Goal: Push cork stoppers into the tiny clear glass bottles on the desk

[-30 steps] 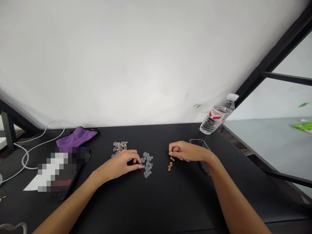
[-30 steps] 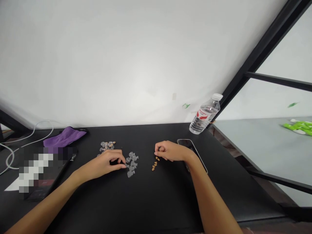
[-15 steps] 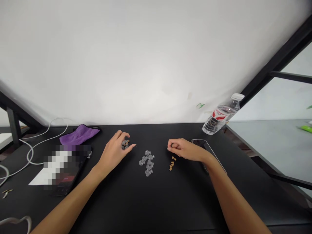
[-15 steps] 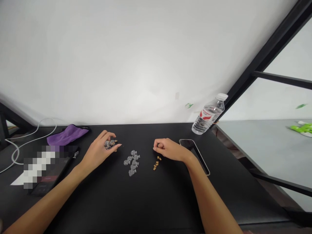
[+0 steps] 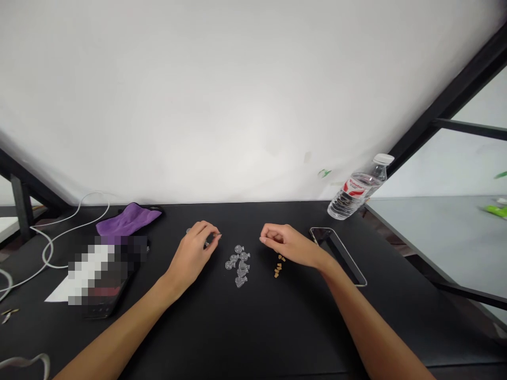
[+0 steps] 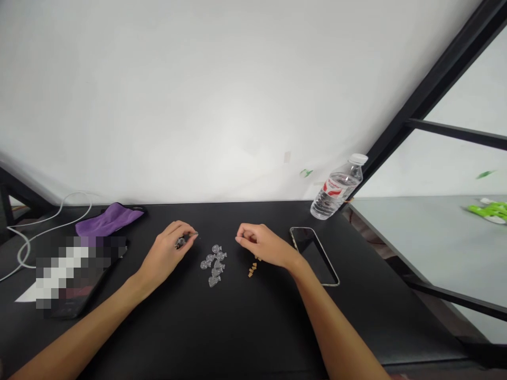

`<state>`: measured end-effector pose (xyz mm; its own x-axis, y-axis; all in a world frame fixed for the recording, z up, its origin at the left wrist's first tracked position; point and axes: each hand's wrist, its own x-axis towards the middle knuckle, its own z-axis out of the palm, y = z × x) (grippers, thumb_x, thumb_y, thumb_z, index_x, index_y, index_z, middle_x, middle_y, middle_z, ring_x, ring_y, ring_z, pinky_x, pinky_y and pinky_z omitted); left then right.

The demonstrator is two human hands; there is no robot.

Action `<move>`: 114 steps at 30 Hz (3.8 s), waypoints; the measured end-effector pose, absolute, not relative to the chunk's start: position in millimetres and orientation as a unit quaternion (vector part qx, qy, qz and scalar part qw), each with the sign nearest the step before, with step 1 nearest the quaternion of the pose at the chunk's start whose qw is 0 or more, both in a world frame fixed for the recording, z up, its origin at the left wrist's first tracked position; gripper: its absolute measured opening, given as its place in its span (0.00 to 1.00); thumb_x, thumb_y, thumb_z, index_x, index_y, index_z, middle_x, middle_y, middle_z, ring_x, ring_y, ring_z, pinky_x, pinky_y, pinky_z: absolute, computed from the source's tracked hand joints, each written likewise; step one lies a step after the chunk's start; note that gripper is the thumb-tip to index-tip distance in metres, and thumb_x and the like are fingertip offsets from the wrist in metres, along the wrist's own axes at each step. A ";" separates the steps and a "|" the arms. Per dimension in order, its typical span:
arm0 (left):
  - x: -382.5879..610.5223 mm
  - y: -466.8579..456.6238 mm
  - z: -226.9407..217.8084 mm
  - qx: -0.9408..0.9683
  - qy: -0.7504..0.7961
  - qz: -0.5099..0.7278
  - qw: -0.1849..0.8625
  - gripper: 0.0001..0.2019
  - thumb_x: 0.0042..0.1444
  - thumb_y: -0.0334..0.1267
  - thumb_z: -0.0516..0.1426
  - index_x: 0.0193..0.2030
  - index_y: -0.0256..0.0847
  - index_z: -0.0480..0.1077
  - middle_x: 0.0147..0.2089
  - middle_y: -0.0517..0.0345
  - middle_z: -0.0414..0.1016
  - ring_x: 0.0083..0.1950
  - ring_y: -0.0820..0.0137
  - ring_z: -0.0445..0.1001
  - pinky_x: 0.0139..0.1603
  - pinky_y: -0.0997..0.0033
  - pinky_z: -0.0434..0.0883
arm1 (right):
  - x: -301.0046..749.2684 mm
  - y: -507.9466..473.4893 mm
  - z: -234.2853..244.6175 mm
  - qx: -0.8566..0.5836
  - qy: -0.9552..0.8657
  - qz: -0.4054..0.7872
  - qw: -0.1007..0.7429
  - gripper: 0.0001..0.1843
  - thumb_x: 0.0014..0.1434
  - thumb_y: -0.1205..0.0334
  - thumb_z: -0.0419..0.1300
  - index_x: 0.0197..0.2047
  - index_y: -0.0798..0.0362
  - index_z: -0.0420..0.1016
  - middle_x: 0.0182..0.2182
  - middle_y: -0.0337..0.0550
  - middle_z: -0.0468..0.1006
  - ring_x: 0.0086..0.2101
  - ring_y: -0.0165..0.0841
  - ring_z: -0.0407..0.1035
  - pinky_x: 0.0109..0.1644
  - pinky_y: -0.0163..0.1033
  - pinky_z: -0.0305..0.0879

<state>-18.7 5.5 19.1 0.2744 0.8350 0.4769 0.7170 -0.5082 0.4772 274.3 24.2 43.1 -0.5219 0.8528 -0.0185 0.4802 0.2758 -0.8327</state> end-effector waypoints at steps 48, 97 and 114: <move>-2.4 -14.5 10.3 0.843 0.316 0.431 0.060 0.18 0.69 0.32 0.59 0.64 0.46 0.66 0.49 0.52 0.77 0.49 0.66 0.79 0.53 0.63 0.78 | 227.1 4.0 41.7 -0.416 -0.751 0.388 0.334 0.15 0.65 0.50 0.62 0.40 0.53 0.81 0.25 0.36 0.70 0.23 0.27 0.56 0.27 0.35 0.54; -10.9 -8.7 25.0 0.835 0.294 0.251 0.392 0.08 0.62 0.32 0.63 0.47 0.43 0.76 0.42 0.57 0.77 0.41 0.70 0.74 0.48 0.69 0.72 | 308.7 37.0 48.8 -0.425 -0.781 0.449 0.084 0.17 0.63 0.49 0.62 0.43 0.56 0.80 0.28 0.41 0.75 0.29 0.31 0.65 0.33 0.35 0.59; -19.2 5.7 20.5 0.810 0.421 0.319 0.254 0.07 0.70 0.37 0.55 0.47 0.43 0.75 0.42 0.57 0.75 0.38 0.70 0.71 0.40 0.69 0.67 | 309.3 39.0 40.7 -0.436 -0.773 0.447 0.107 0.14 0.66 0.52 0.59 0.42 0.55 0.76 0.28 0.38 0.72 0.29 0.30 0.63 0.34 0.36 0.58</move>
<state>-19.2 5.7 20.5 0.4421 0.8441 0.3034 0.5202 -0.5168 0.6800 309.3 39.0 40.7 -0.5963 0.7709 -0.2241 0.5786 0.2191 -0.7856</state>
